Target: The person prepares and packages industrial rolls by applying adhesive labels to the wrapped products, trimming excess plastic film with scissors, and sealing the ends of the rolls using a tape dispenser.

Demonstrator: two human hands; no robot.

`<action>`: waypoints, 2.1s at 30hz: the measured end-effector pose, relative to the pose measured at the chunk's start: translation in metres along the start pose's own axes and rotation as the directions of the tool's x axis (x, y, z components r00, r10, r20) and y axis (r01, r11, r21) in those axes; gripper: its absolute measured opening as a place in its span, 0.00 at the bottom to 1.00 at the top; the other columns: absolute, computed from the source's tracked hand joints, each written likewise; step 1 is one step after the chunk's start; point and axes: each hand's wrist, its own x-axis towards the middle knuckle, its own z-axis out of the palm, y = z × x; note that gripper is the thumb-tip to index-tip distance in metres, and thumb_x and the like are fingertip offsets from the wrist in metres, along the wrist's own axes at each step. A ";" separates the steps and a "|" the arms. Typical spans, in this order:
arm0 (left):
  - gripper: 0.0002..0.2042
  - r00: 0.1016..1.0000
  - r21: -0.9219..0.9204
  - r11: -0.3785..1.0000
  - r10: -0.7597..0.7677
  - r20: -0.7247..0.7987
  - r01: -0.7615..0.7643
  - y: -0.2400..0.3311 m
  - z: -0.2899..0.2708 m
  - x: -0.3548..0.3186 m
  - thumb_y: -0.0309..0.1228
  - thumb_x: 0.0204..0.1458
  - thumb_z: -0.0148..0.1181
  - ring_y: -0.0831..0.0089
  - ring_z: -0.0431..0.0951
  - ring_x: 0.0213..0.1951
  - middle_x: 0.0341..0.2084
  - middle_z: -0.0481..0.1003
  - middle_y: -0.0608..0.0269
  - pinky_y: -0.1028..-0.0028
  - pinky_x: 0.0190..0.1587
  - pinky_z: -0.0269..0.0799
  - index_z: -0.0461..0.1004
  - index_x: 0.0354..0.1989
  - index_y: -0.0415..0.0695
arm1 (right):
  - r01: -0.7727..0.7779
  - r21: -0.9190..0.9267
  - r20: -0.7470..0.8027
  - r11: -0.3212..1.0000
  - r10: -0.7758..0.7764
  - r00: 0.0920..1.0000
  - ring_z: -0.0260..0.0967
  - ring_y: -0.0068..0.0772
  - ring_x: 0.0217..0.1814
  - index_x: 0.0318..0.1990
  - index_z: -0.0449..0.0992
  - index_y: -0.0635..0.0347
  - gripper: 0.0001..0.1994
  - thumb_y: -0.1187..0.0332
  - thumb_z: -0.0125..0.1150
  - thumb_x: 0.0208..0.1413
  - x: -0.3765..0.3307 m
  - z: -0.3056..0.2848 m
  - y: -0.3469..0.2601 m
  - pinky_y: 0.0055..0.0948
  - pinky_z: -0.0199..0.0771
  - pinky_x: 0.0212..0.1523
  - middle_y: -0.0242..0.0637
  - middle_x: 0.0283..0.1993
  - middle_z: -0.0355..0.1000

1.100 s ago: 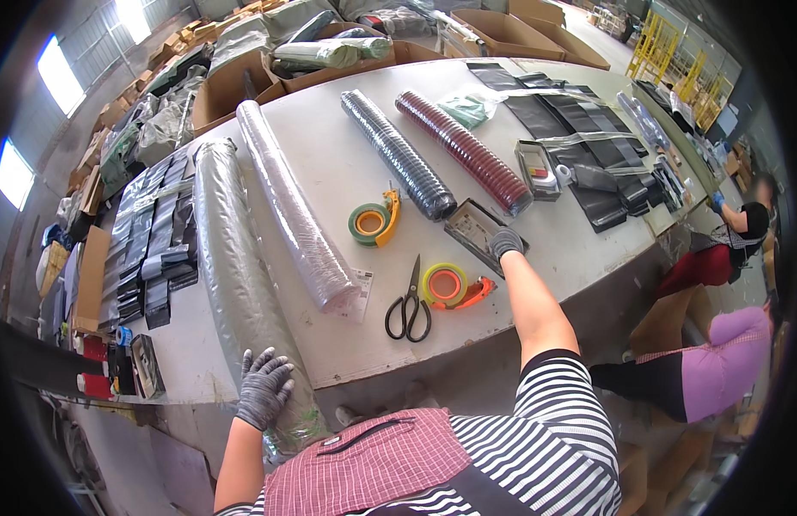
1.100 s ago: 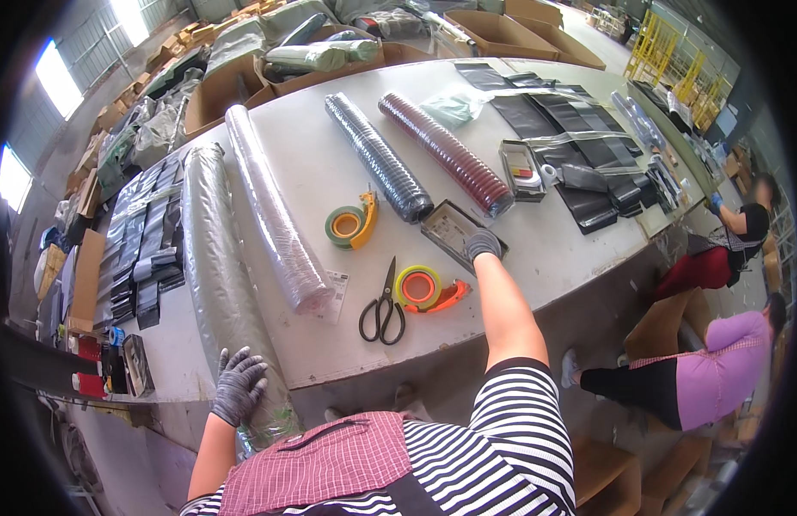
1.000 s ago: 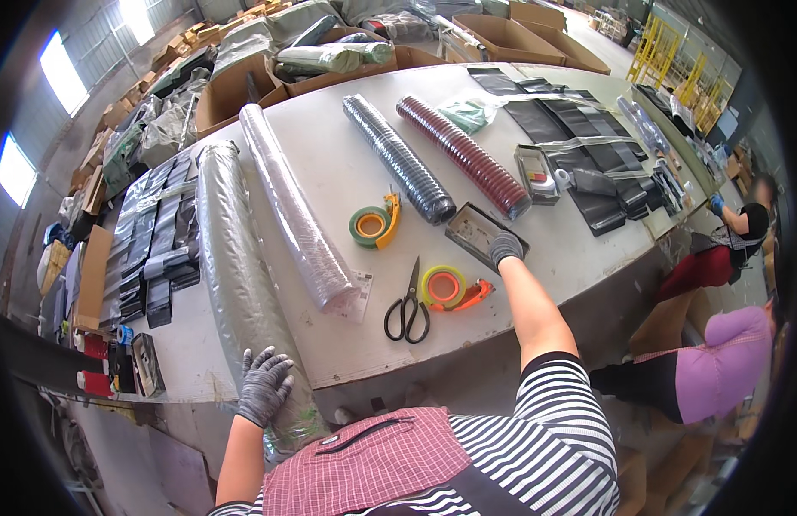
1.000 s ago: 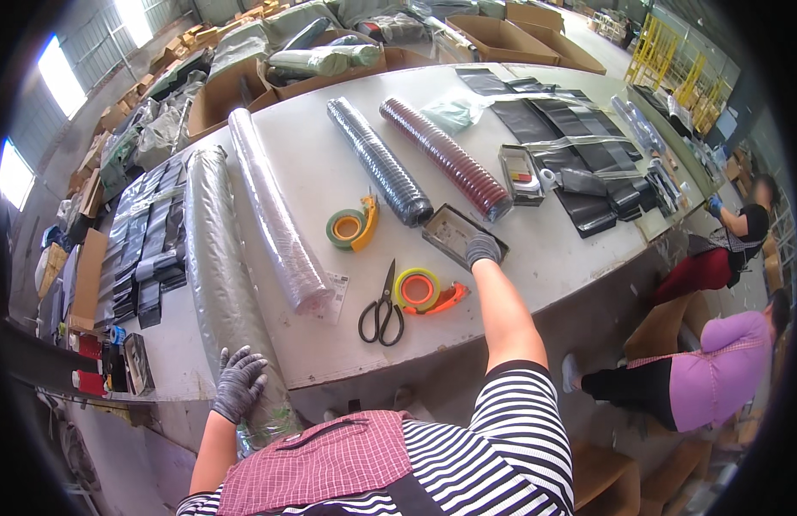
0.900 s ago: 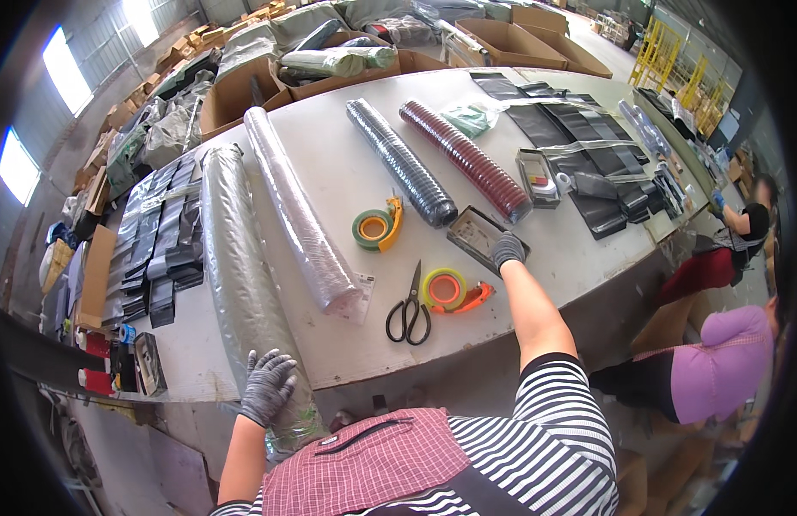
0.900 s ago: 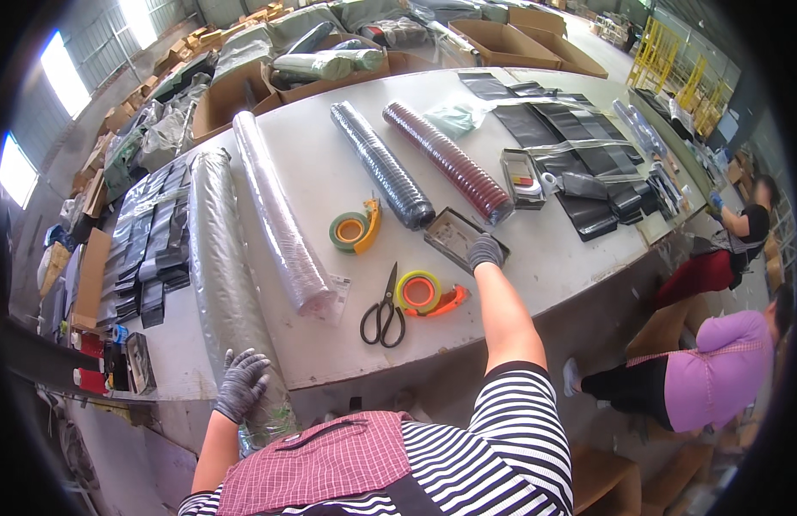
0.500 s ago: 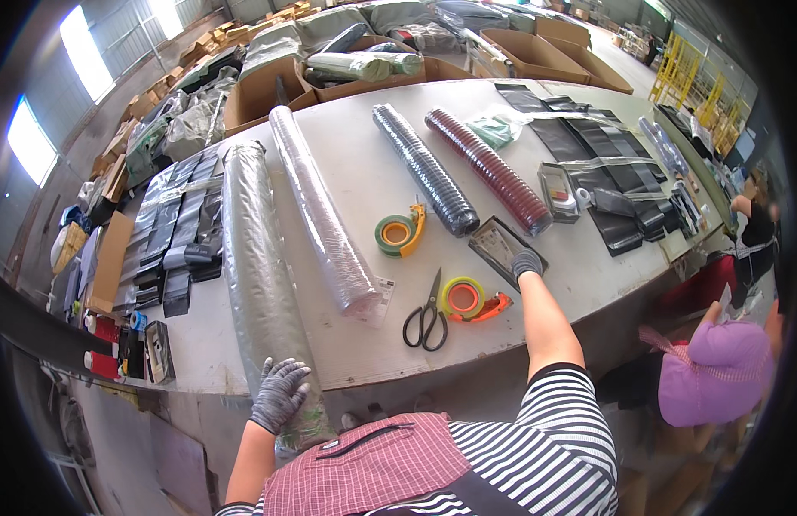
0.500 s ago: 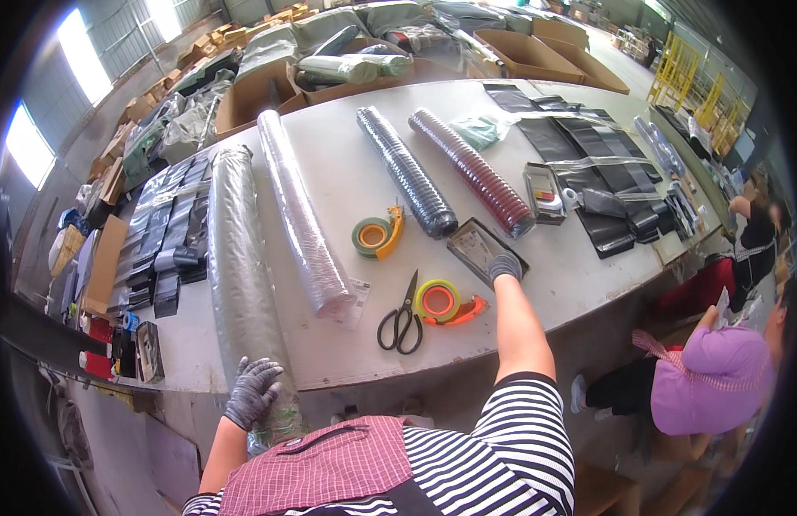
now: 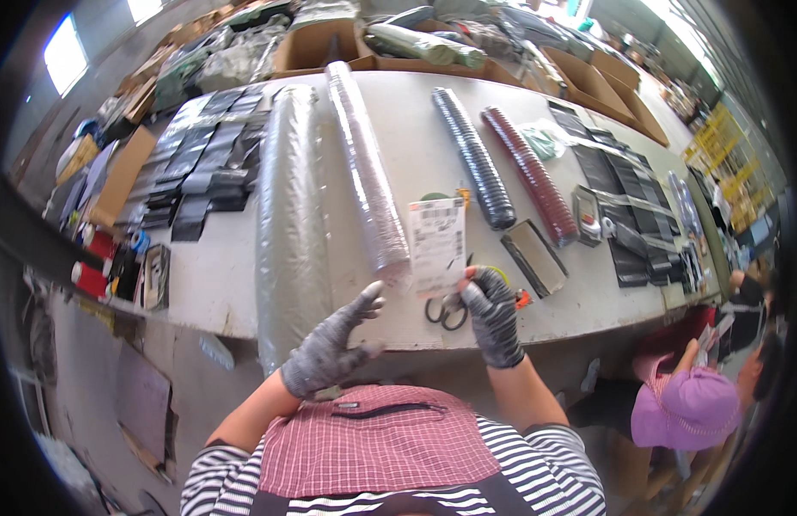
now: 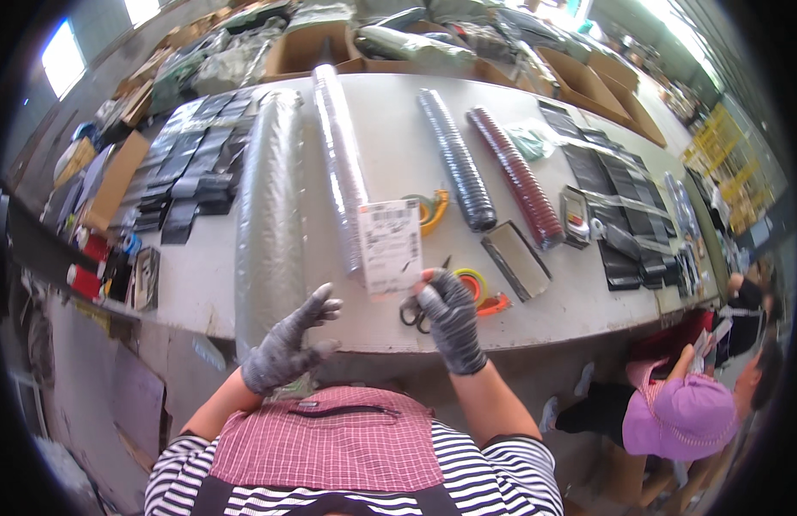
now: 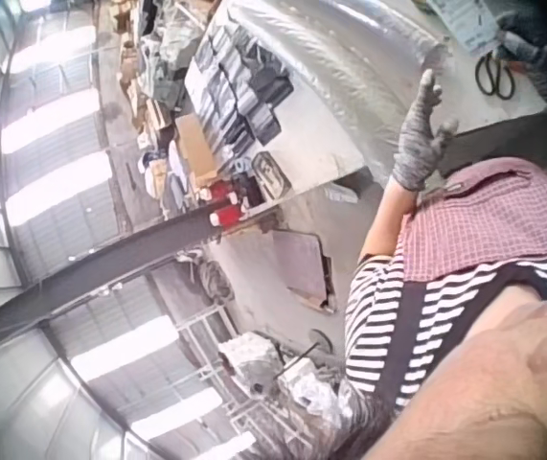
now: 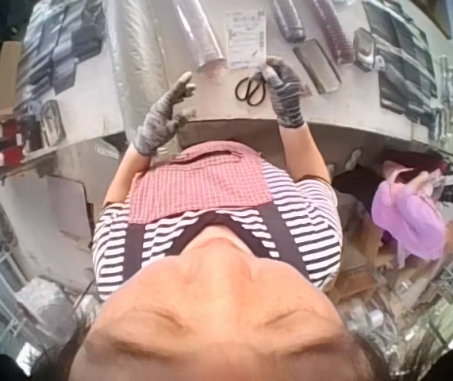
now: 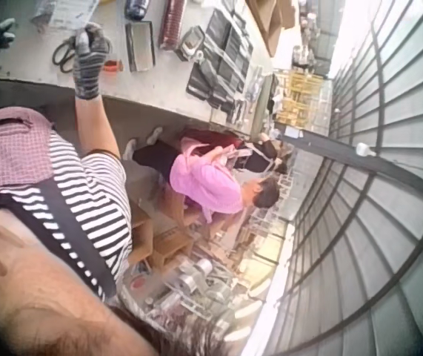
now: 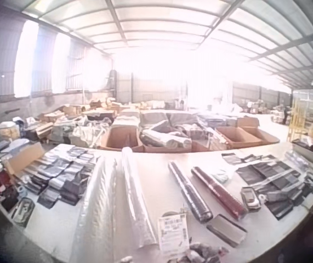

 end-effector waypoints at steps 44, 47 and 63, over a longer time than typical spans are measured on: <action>0.21 0.865 -0.021 0.997 -0.080 -0.496 0.081 -0.001 -0.009 -0.052 0.28 0.52 0.66 0.67 0.70 0.56 0.55 0.69 0.53 0.69 0.59 0.67 0.72 0.55 0.42 | -0.439 -0.098 0.285 0.893 0.448 0.847 0.69 0.17 0.26 0.40 0.74 0.63 0.06 0.70 0.57 0.59 -0.070 0.109 -0.009 0.18 0.71 0.29 0.33 0.28 0.73; 0.18 0.865 0.657 0.741 0.235 -0.443 0.135 -0.008 -0.019 -0.048 0.31 0.53 0.65 0.66 0.73 0.50 0.48 0.73 0.52 0.71 0.53 0.70 0.74 0.51 0.41 | -0.429 -0.113 0.244 0.896 0.444 0.862 0.69 0.17 0.26 0.40 0.74 0.62 0.06 0.69 0.58 0.59 -0.069 0.108 -0.004 0.18 0.71 0.30 0.31 0.27 0.73; 0.14 0.841 -0.743 0.647 -0.488 -0.235 0.167 -0.051 -0.103 -0.050 0.36 0.58 0.58 0.69 0.79 0.31 0.32 0.76 0.58 0.71 0.35 0.80 0.71 0.43 0.37 | 0.230 -0.775 0.210 0.588 -0.104 0.972 0.64 0.23 0.21 0.32 0.73 0.61 0.01 0.76 0.57 0.51 -0.043 0.038 0.049 0.26 0.66 0.25 0.35 0.22 0.67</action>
